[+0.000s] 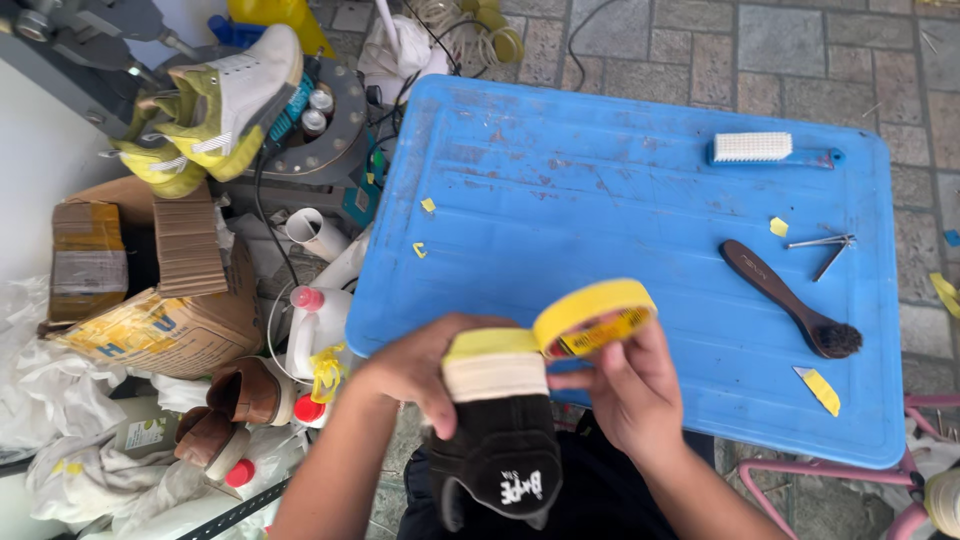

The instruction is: The person applies yellow masking tape to the sole and midsole of a black sneaker. They wrap the tape around the edges, smooth it down, and trim the excess with a utility knife. The shoe is then flipped to show the taped sole.

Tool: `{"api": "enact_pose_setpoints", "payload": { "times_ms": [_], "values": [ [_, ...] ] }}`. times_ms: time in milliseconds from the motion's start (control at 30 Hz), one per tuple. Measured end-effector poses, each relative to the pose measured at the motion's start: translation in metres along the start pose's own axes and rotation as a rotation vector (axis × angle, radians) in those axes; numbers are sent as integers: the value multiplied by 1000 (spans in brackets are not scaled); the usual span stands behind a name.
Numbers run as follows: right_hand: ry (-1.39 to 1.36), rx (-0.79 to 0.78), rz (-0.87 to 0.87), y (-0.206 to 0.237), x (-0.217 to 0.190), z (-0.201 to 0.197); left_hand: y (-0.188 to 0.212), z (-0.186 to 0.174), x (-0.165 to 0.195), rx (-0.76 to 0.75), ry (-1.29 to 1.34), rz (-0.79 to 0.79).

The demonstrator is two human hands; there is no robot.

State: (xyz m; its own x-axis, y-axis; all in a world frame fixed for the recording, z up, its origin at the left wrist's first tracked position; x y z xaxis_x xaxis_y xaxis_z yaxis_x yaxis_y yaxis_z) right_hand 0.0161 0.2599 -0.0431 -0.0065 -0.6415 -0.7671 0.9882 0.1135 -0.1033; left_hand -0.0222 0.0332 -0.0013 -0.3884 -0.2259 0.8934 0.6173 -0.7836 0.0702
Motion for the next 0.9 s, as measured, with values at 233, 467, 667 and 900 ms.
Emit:
{"api": "enact_pose_setpoints", "payload": {
  "times_ms": [233,467,667,900],
  "values": [
    [-170,-171,105,-27,-81,245,162,83,250,183,-536,226],
    [-23,-238,-116,-27,-187,256,136,161,295,366,-1145,604],
    [322,-209,-215,12,-240,201,72,194,213,442,-1180,789],
    [563,-311,-222,37,-266,259,89,212,195,520,-1113,862]
  ]
}}
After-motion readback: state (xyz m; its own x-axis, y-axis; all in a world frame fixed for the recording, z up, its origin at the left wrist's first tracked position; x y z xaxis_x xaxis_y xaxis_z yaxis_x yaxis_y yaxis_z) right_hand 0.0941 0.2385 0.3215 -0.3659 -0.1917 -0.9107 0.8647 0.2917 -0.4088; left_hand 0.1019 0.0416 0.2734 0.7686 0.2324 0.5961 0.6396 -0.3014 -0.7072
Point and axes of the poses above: each hand's wrist, its own y-axis away from the middle knuckle, its own z-axis out of the palm, x = y × z, the point moved 4 cm from there along -y, towards the middle knuckle, and after that the axes turned 5 degrees about x, right-handed, at the moved point
